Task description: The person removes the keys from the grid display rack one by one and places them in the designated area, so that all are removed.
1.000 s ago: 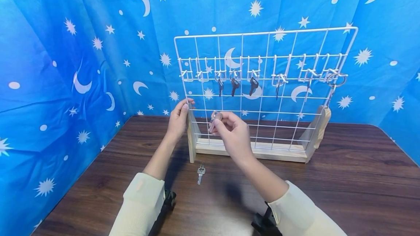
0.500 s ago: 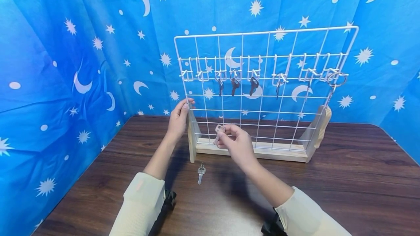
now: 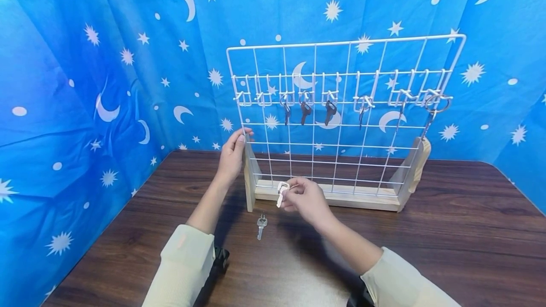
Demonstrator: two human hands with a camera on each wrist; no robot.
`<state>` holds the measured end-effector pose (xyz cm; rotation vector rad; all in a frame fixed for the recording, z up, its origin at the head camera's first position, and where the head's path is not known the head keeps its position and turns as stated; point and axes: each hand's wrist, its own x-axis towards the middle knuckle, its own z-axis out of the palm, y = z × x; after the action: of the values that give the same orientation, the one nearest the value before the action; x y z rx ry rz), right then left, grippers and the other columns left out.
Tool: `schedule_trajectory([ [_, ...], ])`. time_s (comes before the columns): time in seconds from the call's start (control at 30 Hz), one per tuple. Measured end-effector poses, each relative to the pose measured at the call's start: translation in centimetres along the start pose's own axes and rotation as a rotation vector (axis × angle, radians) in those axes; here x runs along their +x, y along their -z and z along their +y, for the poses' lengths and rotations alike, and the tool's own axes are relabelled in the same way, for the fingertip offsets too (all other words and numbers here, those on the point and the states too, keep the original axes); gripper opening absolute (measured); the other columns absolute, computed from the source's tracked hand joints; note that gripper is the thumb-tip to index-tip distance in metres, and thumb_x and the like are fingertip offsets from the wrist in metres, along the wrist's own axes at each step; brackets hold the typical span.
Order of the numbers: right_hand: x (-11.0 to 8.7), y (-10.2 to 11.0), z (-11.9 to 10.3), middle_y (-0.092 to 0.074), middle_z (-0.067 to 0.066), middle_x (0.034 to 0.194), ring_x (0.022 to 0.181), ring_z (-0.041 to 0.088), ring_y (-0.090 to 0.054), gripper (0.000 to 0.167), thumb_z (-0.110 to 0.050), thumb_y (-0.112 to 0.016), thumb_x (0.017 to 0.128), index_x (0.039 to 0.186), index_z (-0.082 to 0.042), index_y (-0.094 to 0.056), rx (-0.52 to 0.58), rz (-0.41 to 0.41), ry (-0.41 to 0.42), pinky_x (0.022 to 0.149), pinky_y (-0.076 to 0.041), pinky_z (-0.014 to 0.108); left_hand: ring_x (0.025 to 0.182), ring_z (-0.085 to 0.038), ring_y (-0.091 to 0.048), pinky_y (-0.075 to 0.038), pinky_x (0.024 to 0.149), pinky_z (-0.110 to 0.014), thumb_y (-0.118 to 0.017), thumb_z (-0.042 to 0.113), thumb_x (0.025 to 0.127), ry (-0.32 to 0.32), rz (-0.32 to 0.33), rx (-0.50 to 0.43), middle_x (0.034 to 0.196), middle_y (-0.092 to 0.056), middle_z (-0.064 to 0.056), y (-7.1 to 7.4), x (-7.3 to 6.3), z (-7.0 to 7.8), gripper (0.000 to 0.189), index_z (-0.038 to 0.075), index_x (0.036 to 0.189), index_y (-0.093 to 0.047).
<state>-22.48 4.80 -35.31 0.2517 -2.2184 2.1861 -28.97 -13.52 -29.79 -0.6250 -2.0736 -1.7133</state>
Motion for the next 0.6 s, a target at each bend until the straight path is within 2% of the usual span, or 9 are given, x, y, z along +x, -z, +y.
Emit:
schedule_trajectory([
  [0.33,0.6,0.1,1.1,-0.065,0.018,0.07,0.056,0.019,-0.063,0.013,0.011,-0.054,0.079,0.092,0.007,-0.051,-0.049,-0.159,-0.153,0.06,-0.055,0.039,0.112,-0.042,-0.048,-0.036,0.099,-0.044,-0.032,0.008,0.101,-0.001,0.004,-0.011,0.119,-0.052,-0.027,-0.1,0.0,0.0,0.032,-0.012,0.122,-0.047],
  [0.47,0.8,0.0,1.7,-0.065,0.018,0.07,0.056,0.018,-0.063,0.015,0.012,-0.052,0.078,0.091,0.006,-0.049,-0.071,-0.219,-0.185,0.058,-0.055,0.037,0.111,-0.039,-0.05,-0.037,0.098,-0.044,-0.032,0.008,0.101,0.001,0.007,-0.012,0.119,-0.052,-0.028,-0.1,0.0,0.1,0.032,-0.012,0.121,-0.048],
  [0.6,1.0,-0.3,2.1,-0.064,0.017,0.069,0.056,0.02,-0.063,0.016,0.012,-0.054,0.077,0.091,0.005,-0.049,-0.125,-0.244,-0.199,0.057,-0.055,0.036,0.111,-0.042,-0.049,-0.037,0.097,-0.045,-0.032,0.007,0.101,-0.006,0.009,-0.014,0.119,-0.051,-0.029,-0.1,0.1,0.0,0.032,-0.013,0.121,-0.047],
])
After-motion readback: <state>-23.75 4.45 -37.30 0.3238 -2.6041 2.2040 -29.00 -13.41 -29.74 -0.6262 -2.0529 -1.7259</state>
